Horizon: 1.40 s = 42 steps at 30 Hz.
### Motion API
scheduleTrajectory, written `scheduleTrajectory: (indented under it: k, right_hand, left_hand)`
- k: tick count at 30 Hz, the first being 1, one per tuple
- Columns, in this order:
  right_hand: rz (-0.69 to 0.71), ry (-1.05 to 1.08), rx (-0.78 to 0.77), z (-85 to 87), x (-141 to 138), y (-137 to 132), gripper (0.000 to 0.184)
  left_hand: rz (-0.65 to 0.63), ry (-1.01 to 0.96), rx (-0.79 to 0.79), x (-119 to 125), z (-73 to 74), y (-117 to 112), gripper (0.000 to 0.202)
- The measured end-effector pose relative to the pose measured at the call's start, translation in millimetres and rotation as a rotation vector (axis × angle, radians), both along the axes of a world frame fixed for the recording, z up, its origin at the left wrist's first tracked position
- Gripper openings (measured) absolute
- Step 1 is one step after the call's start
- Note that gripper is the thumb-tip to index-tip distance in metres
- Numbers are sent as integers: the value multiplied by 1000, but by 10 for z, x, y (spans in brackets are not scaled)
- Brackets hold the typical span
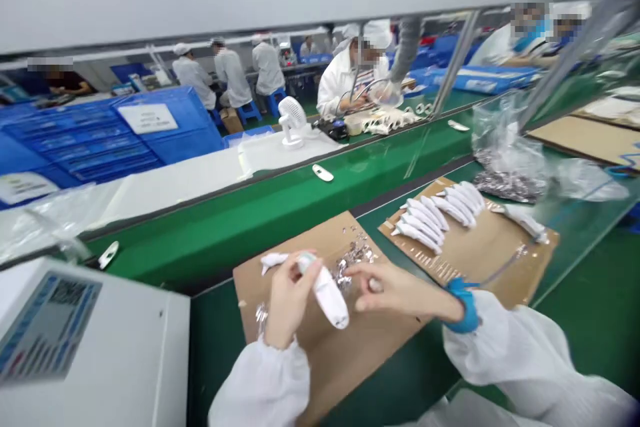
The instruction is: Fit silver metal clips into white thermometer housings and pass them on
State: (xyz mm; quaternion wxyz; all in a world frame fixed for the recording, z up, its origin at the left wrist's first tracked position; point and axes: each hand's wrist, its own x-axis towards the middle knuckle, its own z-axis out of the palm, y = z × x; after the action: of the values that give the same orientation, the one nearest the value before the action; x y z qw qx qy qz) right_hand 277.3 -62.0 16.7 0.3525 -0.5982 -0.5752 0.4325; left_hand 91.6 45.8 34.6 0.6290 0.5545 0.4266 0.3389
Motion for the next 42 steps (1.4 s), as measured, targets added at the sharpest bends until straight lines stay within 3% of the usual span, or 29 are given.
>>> scheduleTrajectory:
  k: [2,4,6,8,10,12,16,18,21,25,29,33,36,42]
  right_hand:
    - [108,172,-83,-42,-430,63,27]
    - [154,359,-209,-122,-720,71,27]
    - [191,502,-367,-223,-894,55,25]
    - [226,529,-489,-320,-965,36,27]
    - [261,414,-474,-386,-918,39,33]
    - [222,112,-304,-420,-743,85,34]
    - [-90,-629,57,-466,-170,313,27]
    - [-110,-739,88,-507,69,444,27]
    - [-13,-739,95,-565,226,591,25]
    - [97,-750,108,-612,207,739,21]
    - [103,-738,102,-539,140,856,17]
    - [99,-596,104,-309,-69,819,15]
    - [185,-431,62,-162,-258,722,12]
    - [263,-70,-90,-114,-342,666,16]
  left_hand:
    - [60,-63,21,-12,-139,-185,30]
    - [167,-135,11,-103,-284,-339,27]
    - [223,-262,-113,-224,-403,-468,33]
    - [183,-400,-301,-325,-489,-554,43]
    - [188,-470,-418,-383,-549,-585,42]
    - [266,-458,-483,-405,-587,-565,36]
    - [323,-410,-659,-394,-601,-485,31]
    - [275,-415,-713,-373,-580,-481,28]
    - [221,-400,-737,-348,-549,-526,25]
    - [246,-369,-741,-360,-592,-561,23]
    - [250,-392,-705,-367,-674,-508,27]
    - [233,-273,-492,-311,-657,-446,45]
    - [160,-119,-321,-251,-585,-416,57]
    - [185,-57,-99,-190,-490,-436,55]
